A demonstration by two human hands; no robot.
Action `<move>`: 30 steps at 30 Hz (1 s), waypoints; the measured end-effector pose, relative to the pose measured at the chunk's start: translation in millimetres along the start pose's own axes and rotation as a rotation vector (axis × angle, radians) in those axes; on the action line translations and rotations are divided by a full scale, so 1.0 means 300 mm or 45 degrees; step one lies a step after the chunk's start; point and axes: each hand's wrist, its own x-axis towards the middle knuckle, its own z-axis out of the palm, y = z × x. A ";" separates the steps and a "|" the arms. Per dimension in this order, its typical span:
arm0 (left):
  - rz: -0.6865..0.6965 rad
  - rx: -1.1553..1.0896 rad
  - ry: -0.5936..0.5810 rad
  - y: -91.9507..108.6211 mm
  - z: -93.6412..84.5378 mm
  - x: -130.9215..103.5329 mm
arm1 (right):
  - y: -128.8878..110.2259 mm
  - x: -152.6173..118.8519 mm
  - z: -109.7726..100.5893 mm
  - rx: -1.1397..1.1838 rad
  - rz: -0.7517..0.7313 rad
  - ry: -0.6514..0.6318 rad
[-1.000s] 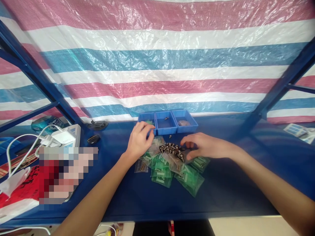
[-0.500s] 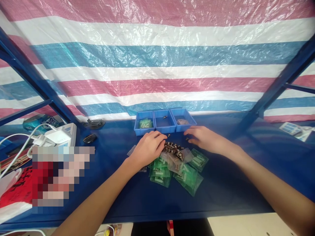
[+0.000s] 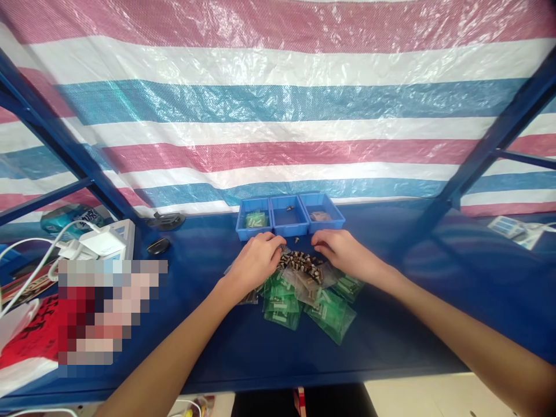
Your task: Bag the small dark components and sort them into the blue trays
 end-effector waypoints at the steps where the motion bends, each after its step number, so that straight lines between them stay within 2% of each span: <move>1: -0.010 -0.006 -0.004 -0.002 -0.001 0.001 | -0.015 -0.001 0.005 0.022 -0.012 0.029; 7: -0.088 0.025 -0.015 -0.020 0.005 0.004 | -0.088 -0.014 0.013 0.148 -0.060 0.110; 14: 0.034 -0.005 0.024 -0.013 0.007 0.002 | -0.118 -0.017 0.009 0.300 -0.016 0.170; 21: 0.188 -0.097 0.107 0.041 -0.006 0.003 | -0.131 -0.022 0.018 0.701 0.165 0.262; 30: 0.200 -0.122 0.150 0.047 0.004 -0.012 | -0.139 -0.026 0.022 0.660 0.082 0.256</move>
